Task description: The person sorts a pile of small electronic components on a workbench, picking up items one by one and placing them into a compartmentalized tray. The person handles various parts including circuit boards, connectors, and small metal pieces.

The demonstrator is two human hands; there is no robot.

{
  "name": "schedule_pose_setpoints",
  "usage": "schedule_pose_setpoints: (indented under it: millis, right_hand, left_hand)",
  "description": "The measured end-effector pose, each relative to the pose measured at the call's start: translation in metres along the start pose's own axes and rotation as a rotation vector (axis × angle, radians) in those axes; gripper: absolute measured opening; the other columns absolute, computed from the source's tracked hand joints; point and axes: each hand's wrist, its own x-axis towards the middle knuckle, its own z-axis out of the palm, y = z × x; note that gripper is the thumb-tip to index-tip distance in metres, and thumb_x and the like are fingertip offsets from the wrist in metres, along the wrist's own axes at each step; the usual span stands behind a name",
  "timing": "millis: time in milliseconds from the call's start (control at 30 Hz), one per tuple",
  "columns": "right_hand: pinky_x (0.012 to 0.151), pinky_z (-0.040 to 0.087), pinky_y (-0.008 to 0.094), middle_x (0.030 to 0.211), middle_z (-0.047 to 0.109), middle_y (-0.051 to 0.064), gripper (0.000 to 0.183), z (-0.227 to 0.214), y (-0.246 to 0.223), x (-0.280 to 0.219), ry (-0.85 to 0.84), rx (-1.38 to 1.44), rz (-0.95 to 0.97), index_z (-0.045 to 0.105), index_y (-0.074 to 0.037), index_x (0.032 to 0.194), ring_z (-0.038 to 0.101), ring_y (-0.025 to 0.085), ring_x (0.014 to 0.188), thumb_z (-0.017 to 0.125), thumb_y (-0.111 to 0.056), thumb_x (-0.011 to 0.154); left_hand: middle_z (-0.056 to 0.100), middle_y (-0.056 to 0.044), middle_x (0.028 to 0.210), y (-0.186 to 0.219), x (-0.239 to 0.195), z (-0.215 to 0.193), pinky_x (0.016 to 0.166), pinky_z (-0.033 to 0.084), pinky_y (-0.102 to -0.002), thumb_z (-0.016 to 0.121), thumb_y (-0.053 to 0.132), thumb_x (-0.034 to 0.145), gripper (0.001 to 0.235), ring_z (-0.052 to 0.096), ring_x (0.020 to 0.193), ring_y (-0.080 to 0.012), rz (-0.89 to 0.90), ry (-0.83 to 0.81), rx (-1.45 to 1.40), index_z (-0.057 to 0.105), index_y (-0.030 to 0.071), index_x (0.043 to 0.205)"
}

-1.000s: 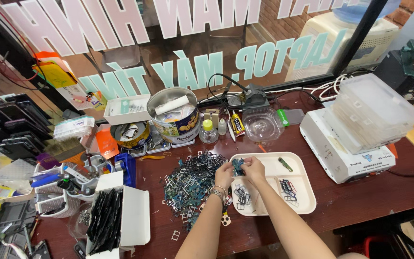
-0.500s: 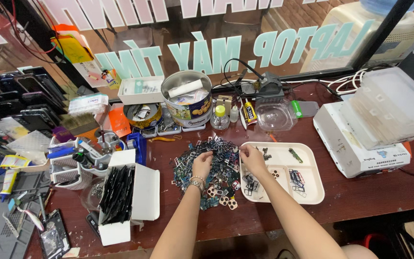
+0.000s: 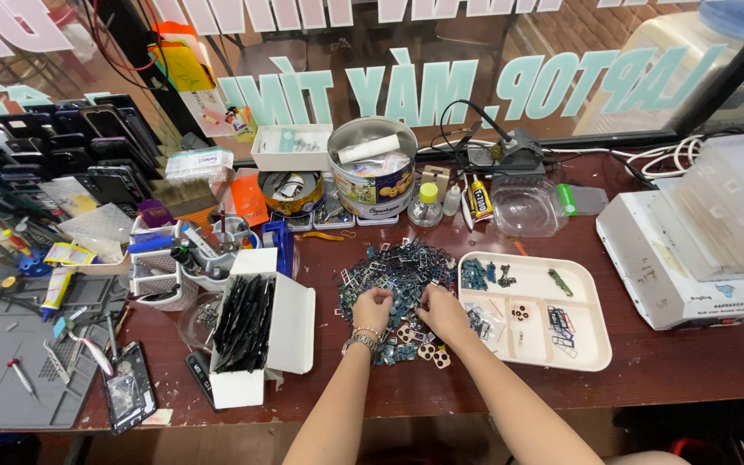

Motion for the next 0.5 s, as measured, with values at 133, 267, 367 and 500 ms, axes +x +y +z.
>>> schedule_pose_setpoints:
  millis: [133, 267, 367, 500]
  right_hand:
    - [0.075, 0.055, 0.043, 0.082, 0.073, 0.014, 0.023, 0.004, 0.001, -0.002, -0.013, 0.056, 0.1, 0.066, -0.004, 0.094, 0.071, 0.031, 0.08, 0.081, -0.01, 0.078]
    - [0.073, 0.056, 0.04, 0.08, 0.073, 0.011, 0.022, 0.007, 0.011, 0.002, -0.04, 0.125, 0.151, 0.067, -0.005, 0.094, 0.072, 0.028, 0.077, 0.079, -0.008, 0.077]
    - [0.069, 0.056, 0.038, 0.078, 0.072, 0.01, 0.023, 0.009, 0.017, 0.003, -0.078, 0.172, 0.215, 0.065, -0.005, 0.098, 0.072, 0.026, 0.074, 0.078, -0.008, 0.079]
    - [0.063, 0.056, 0.034, 0.079, 0.072, 0.007, 0.021, 0.001, 0.027, 0.013, -0.132, 0.319, 0.27, 0.066, -0.006, 0.104, 0.072, 0.021, 0.068, 0.074, -0.011, 0.085]
  left_hand:
    - [0.08, -0.008, 0.09, -0.002, -0.001, -0.003, 0.077, 0.06, -0.034, 0.073, 0.019, 0.086, 0.015, 0.077, 0.084, -0.02, 0.008, -0.026, -0.039, 0.08, 0.01, 0.096]
    - [0.08, -0.007, 0.092, 0.002, -0.004, -0.002, 0.079, 0.059, -0.033, 0.074, 0.021, 0.085, 0.017, 0.077, 0.085, -0.0187, -0.006, -0.065, -0.003, 0.081, 0.011, 0.097]
    - [0.08, -0.007, 0.092, 0.005, -0.009, 0.004, 0.078, 0.059, -0.033, 0.073, 0.021, 0.087, 0.018, 0.077, 0.084, -0.0186, -0.028, -0.128, -0.014, 0.081, 0.012, 0.099]
    - [0.08, -0.007, 0.09, 0.003, -0.008, 0.017, 0.078, 0.059, -0.033, 0.073, 0.021, 0.087, 0.017, 0.077, 0.083, -0.0191, -0.018, -0.134, 0.006, 0.081, 0.012, 0.098]
